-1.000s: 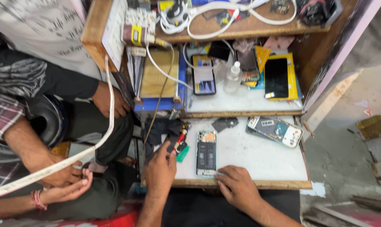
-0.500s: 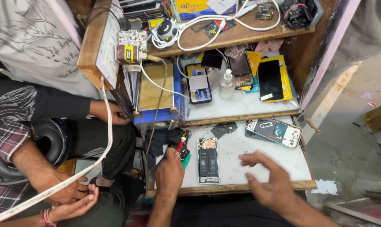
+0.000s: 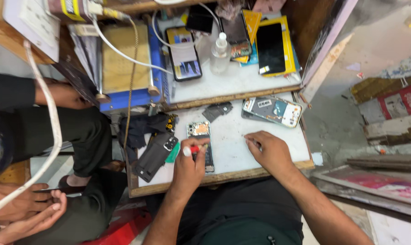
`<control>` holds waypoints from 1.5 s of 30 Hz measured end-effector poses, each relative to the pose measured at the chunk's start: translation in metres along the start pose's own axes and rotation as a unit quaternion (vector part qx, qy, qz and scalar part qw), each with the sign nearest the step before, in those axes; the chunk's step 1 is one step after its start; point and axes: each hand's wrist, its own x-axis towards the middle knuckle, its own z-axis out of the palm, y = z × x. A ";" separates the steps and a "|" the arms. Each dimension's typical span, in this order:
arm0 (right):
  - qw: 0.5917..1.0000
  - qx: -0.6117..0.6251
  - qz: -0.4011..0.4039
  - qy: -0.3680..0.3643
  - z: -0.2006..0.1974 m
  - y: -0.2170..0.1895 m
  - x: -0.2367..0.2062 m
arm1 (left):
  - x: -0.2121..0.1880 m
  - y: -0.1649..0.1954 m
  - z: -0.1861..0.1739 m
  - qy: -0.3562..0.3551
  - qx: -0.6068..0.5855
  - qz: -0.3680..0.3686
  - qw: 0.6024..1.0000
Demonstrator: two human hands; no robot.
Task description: The person uses a red-handled screwdriver to remove screws from the back of a disassembled smartphone. They then use a small metal tool to pry and lift a black metal shield plate from the phone's interior. The person continues to remove additional screws from the phone's back casing.
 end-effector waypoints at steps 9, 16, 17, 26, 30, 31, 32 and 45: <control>0.994 -0.098 -0.026 -0.025 0.005 0.001 0.026 | 0.002 -0.004 0.016 0.042 -0.055 -0.082 0.994; 0.969 -0.207 -0.113 -0.068 0.015 -0.002 0.043 | -0.006 -0.004 0.006 0.071 -0.081 -0.072 0.992; 0.961 -0.231 -0.133 -0.071 0.014 -0.003 0.044 | -0.008 -0.004 0.004 0.073 -0.081 -0.071 0.992; 0.989 -0.044 -0.141 -0.010 0.027 -0.015 0.027 | -0.020 -0.006 -0.006 0.093 -0.047 -0.054 0.993; 0.989 0.124 -0.071 -0.042 0.057 -0.032 0.004 | -0.023 -0.005 -0.001 0.108 -0.047 -0.018 0.993; 0.986 0.143 -0.059 -0.058 0.064 -0.036 0.001 | -0.024 -0.005 0.000 0.115 -0.043 -0.009 0.992; 0.983 0.165 -0.045 -0.074 0.070 -0.039 -0.003 | -0.024 -0.004 0.001 0.119 -0.037 -0.001 0.992; 0.977 0.155 -0.049 -0.136 0.076 -0.037 -0.009 | -0.033 -0.012 0.017 0.073 0.004 0.055 0.996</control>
